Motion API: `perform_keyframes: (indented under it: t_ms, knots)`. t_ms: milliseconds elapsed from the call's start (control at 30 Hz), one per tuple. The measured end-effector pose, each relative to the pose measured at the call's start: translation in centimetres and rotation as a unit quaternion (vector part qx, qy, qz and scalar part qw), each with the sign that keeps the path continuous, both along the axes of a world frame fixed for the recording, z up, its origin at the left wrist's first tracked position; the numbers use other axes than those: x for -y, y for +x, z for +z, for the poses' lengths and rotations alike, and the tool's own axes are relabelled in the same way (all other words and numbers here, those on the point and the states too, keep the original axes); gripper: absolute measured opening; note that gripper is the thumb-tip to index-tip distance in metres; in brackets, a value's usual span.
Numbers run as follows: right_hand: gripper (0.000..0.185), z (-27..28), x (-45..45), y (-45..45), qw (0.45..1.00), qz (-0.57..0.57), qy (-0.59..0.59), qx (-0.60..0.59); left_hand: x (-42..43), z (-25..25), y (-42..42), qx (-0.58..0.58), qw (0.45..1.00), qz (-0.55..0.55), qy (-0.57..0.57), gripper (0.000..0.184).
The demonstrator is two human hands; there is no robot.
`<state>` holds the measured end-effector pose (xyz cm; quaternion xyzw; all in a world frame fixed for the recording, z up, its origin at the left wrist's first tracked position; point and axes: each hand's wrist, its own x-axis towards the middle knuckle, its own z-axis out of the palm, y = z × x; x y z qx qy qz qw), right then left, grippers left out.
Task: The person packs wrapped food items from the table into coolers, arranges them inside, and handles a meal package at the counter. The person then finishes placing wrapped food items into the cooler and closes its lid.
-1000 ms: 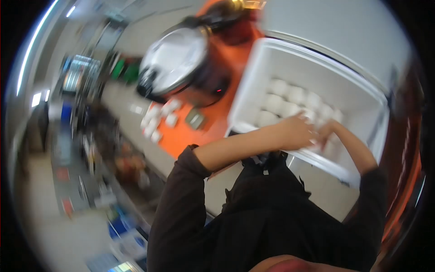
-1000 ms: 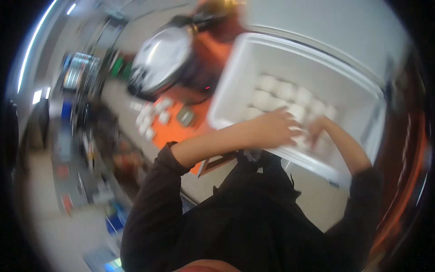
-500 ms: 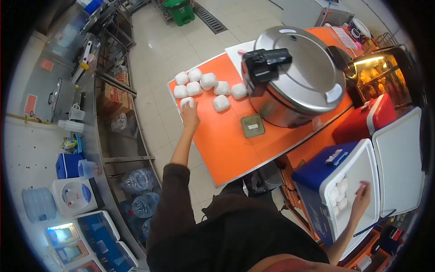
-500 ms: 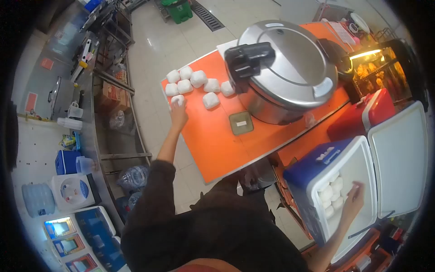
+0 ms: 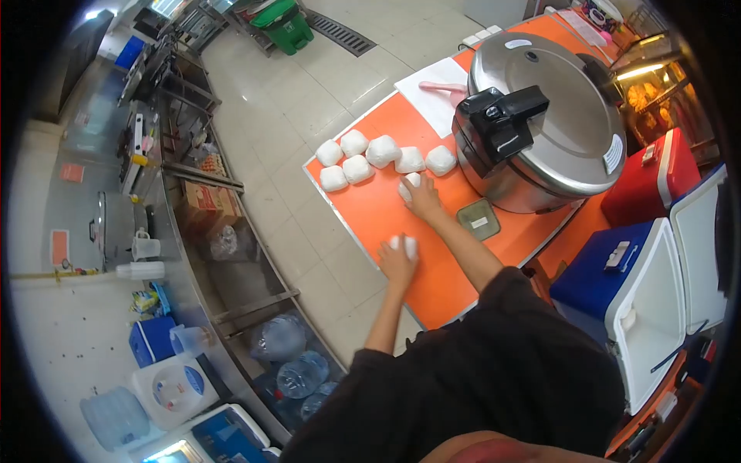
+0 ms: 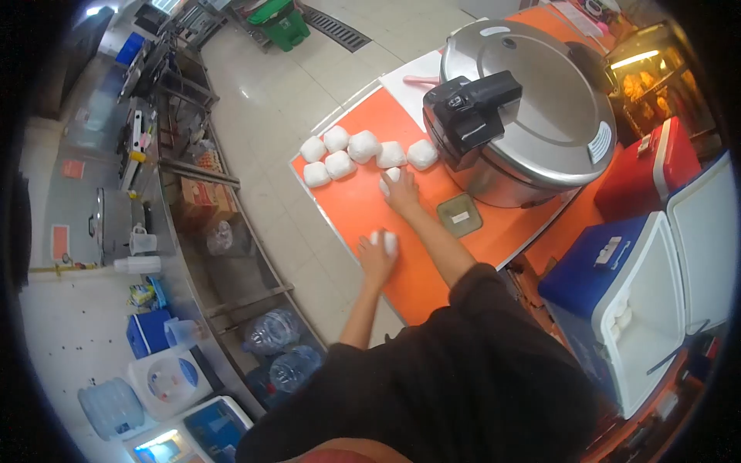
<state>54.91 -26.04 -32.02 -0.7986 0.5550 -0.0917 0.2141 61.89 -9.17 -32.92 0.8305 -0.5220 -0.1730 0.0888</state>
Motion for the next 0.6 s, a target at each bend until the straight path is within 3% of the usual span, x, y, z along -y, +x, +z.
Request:
perform_keyframes:
  t_ms: [100,167,233,267,333,367,400,467,533,567,600]
  knots:
    - [0.065,-4.1,0.3,1.7,0.999,0.005,-0.032,-0.035,-3.9,-0.3,-3.0,0.016,0.999,-0.022,-0.022,0.072]
    - [0.073,-5.4,-1.8,1.0,0.996,0.042,-0.062,-0.05,-5.8,1.4,-4.8,0.006,0.997,-0.056,0.05,0.084]
    - [0.079,1.0,-5.1,-2.2,0.993,0.04,0.106,0.034,-6.9,1.6,-5.7,0.051,0.985,-0.155,0.053,0.084]
    - [0.082,2.2,-6.8,-4.4,0.962,0.025,0.204,0.178,-7.1,1.7,-5.7,0.103,0.97,-0.217,0.051,0.083]
    - [0.089,5.1,-10.0,-9.1,0.839,0.042,0.354,0.412,-7.4,-2.8,-4.1,0.115,0.95,-0.288,-0.026,0.075]
    - [0.092,7.5,-11.7,-12.3,0.76,0.073,0.413,0.497,-7.6,-7.1,-2.4,0.038,0.941,-0.329,-0.063,0.079]
    - [0.095,11.3,-13.4,-15.9,0.728,0.096,0.444,0.514,-7.3,-9.1,-1.7,-0.039,0.925,-0.366,-0.096,0.084]
    - [0.106,21.3,-16.8,-23.9,0.685,0.118,0.52,0.495,-5.6,-2.6,-3.0,-0.023,0.922,-0.384,-0.045,0.076]
    - [0.119,25.3,-20.1,-33.7,0.699,0.241,0.422,0.525,-3.8,-0.2,-3.0,-0.001,0.911,-0.413,0.01,0.068]
    - [0.118,27.7,-21.5,-38.6,0.699,0.292,0.369,0.538,-3.0,-0.8,-2.3,-0.155,0.905,-0.389,0.079,0.065]
    - [0.105,30.0,-22.9,-43.3,0.735,0.257,0.339,0.528,-1.9,-1.2,-2.1,-0.299,0.874,-0.351,0.155,0.063]
